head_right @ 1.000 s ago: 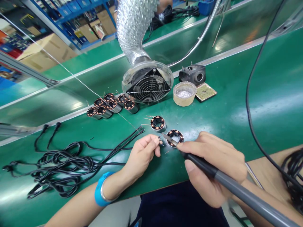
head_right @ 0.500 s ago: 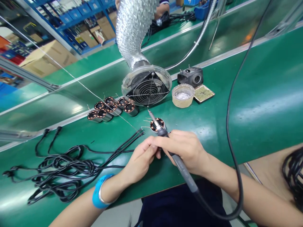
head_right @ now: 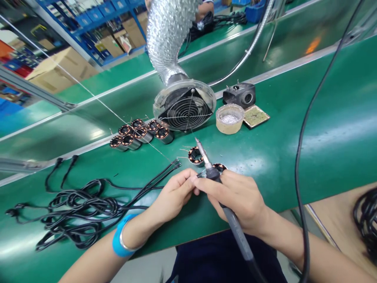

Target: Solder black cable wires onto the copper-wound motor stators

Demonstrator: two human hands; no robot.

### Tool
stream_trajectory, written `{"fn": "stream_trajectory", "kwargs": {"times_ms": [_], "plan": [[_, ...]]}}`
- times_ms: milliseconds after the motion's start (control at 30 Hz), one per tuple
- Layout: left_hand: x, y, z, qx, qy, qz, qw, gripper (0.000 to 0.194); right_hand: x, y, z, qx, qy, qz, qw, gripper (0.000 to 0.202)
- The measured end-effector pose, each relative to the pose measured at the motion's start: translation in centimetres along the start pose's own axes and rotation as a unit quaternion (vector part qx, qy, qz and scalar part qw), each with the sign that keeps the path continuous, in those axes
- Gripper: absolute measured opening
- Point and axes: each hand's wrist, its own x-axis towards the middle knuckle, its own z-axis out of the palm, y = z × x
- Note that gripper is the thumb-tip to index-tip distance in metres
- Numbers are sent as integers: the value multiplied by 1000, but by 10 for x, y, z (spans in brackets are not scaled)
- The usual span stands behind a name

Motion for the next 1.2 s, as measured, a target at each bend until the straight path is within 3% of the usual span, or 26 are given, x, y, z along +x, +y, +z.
{"fn": "stream_trajectory", "kwargs": {"times_ms": [100,200,433,667,800,1033,1200], "plan": [[1,5,4,-135,-55,-97,985,55,3,-4,4,34,25,12,999,40],[2,7,7,-183,-62,-133,972,57,4,-5,6,90,47,39,994,41],[2,-7,9,-123,11,-66,990,47,-6,5,0,111,-27,64,991,44],[2,-10,18,-91,53,-42,994,47,-4,8,12,-3,76,84,994,35],[0,-11,24,-88,76,-31,993,49,-4,7,11,-5,64,38,997,38],[-7,-11,30,-49,88,-12,995,48,-8,0,-1,23,33,49,998,36],[-11,-9,32,-34,87,-24,995,46,-5,-8,-27,43,15,88,995,42]]}}
